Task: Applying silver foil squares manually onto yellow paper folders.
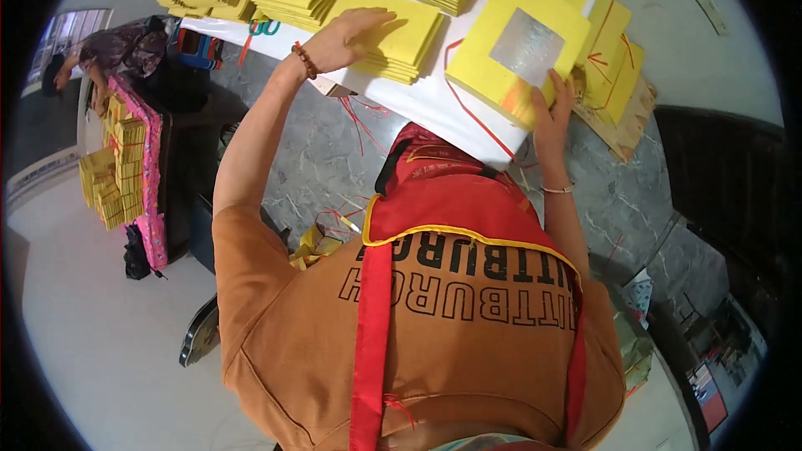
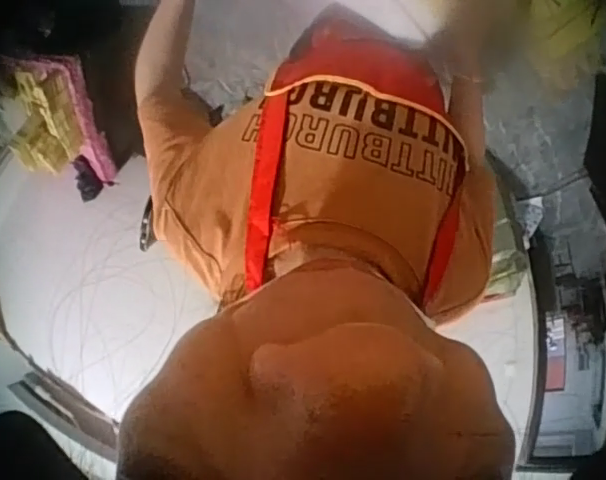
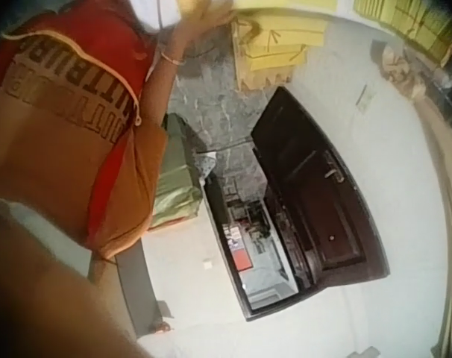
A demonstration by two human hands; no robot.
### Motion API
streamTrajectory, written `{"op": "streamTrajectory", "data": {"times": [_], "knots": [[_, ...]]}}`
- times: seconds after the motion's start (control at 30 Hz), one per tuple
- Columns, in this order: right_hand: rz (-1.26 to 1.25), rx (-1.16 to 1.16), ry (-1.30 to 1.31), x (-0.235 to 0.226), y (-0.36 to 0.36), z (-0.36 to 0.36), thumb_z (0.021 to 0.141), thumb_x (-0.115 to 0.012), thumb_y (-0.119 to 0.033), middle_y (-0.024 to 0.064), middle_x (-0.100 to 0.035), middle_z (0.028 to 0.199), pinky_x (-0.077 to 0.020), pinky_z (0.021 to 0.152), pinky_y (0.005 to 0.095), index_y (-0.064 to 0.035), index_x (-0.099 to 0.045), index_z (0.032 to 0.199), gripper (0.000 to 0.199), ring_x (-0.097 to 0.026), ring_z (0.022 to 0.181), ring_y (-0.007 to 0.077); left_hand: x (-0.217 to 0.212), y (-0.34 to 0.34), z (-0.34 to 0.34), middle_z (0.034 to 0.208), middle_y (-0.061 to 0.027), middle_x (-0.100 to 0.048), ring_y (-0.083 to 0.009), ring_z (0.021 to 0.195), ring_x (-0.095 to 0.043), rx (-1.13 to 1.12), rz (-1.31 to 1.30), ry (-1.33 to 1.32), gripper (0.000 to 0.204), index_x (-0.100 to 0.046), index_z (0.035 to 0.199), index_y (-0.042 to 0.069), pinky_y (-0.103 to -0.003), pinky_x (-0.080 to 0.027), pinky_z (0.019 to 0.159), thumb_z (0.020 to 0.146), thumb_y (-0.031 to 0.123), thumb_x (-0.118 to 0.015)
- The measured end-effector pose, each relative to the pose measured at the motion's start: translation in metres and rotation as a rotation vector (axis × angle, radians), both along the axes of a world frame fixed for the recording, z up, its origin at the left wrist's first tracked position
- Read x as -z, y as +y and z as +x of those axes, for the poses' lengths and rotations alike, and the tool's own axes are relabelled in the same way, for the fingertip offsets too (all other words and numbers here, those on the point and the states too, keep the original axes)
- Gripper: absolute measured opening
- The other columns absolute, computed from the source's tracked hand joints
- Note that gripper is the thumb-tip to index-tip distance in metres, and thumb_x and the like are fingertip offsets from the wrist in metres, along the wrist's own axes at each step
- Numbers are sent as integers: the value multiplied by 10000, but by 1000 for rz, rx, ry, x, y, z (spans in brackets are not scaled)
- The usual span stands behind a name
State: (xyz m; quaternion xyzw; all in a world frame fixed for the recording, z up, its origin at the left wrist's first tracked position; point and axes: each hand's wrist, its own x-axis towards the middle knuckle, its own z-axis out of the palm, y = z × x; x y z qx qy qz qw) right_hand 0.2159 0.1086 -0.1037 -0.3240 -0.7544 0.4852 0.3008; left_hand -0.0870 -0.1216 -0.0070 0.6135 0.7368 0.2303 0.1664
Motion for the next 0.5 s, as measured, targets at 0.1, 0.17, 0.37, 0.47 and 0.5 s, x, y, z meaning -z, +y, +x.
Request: {"op": "streamTrajectory", "data": {"times": [0.1,0.17,0.37,0.47,0.5], "knots": [[-17,2,14,2,0,-2,847,-621,-231,212,-281,1386,-246,1059,388,-96,-499,1261,452,-274,1305,328,-14,31,31,1252,-156,-527,-343,1203,-426,52,41,-2,588,-520,1243,70,-403,-332,1039,658,18,-494],[-49,0,27,-7,-4,-5,834,-635,-213,203,-296,1374,-270,1046,374,-105,-509,1255,452,-295,1293,319,-2,56,56,1251,-138,-534,-326,1168,-462,126,107,34,535,-544,1227,85,-404,-345,1021,695,38,-562],[-192,53,92,-3,1,-6,793,-675,-179,184,-334,1350,-285,1049,357,-119,-541,1234,465,-314,1285,288,22,96,99,1076,-89,-592,-247,999,-514,392,253,375,382,-598,1107,111,-373,-407,836,780,303,-643],[-362,47,156,4,4,-2,783,-686,-175,167,-346,1348,-282,1049,345,-126,-559,1221,459,-334,1276,268,21,103,95,988,-61,-614,-229,963,-535,440,300,368,280,-628,1022,99,-358,-429,808,807,278,-629],[-428,40,191,5,5,-3,779,-691,-176,152,-344,1350,-283,1048,337,-122,-569,1211,451,-345,1270,257,21,107,92,937,-54,-622,-228,920,-551,445,282,259,239,-641,974,97,-357,-445,774,815,275,-624]]}}
